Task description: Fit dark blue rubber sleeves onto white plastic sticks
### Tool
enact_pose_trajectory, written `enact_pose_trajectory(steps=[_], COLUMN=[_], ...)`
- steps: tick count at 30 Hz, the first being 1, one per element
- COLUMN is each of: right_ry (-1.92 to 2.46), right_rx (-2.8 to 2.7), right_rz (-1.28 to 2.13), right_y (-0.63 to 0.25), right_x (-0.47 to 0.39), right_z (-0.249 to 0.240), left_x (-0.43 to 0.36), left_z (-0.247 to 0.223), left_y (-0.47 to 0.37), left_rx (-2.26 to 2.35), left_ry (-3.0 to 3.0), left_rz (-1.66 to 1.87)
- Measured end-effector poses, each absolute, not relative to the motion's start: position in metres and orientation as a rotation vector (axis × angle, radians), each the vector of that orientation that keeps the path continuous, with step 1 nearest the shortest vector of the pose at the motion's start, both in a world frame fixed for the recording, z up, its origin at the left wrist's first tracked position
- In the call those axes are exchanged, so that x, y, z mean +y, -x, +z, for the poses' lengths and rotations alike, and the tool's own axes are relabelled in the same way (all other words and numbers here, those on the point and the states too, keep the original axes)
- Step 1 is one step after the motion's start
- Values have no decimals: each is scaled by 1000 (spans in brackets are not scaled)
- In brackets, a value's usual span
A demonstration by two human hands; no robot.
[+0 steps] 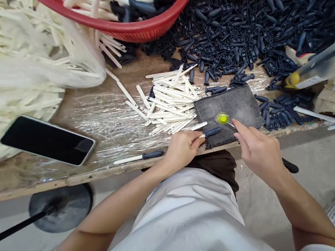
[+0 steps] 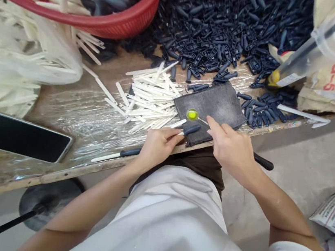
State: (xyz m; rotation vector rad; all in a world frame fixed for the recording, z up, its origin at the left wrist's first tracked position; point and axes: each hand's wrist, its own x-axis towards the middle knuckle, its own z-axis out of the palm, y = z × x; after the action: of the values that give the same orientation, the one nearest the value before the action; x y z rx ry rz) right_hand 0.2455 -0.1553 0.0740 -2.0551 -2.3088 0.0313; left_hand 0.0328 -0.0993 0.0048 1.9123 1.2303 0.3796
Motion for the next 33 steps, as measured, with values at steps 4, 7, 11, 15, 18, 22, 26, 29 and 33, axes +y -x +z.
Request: enact_pose_trajectory(steps=[4, 7, 11, 15, 18, 22, 26, 29, 33], right_ry=[1885, 1856, 2029, 2026, 1699, 1222, 1154, 1304, 1534], right_rx=[-2269, -2278, -2218, -2214, -2324, -2683, -2744, -2546, -1861], right_rz=[6, -34, -240, -416, -437, -303, -256, -91, 452], right_y=[-242, -242, -257, -259, -233, -185, -166, -175, -197], right_x=[-169, -174, -155, -121, -103, -94, -95, -100, -107], right_z=[78, 76, 55, 27, 20, 17, 19, 29, 37], left_x=[-104, -106, -104, -99, -97, -97, -90, -75, -45], left_z=[-1, -4, -2, 8, 15, 25, 29, 23, 8], left_y=[-34, -35, -15, 38, 83, 118, 103, 70, 33], left_rx=[1262, 1304, 1320, 1318, 1425, 1508, 1526, 1487, 1479], left_ry=[-2073, -2155, -2196, -2106, -2117, -2323, -2428, -2408, -2483], left_rz=[359, 382, 416, 416, 314, 70, 231, 358, 258])
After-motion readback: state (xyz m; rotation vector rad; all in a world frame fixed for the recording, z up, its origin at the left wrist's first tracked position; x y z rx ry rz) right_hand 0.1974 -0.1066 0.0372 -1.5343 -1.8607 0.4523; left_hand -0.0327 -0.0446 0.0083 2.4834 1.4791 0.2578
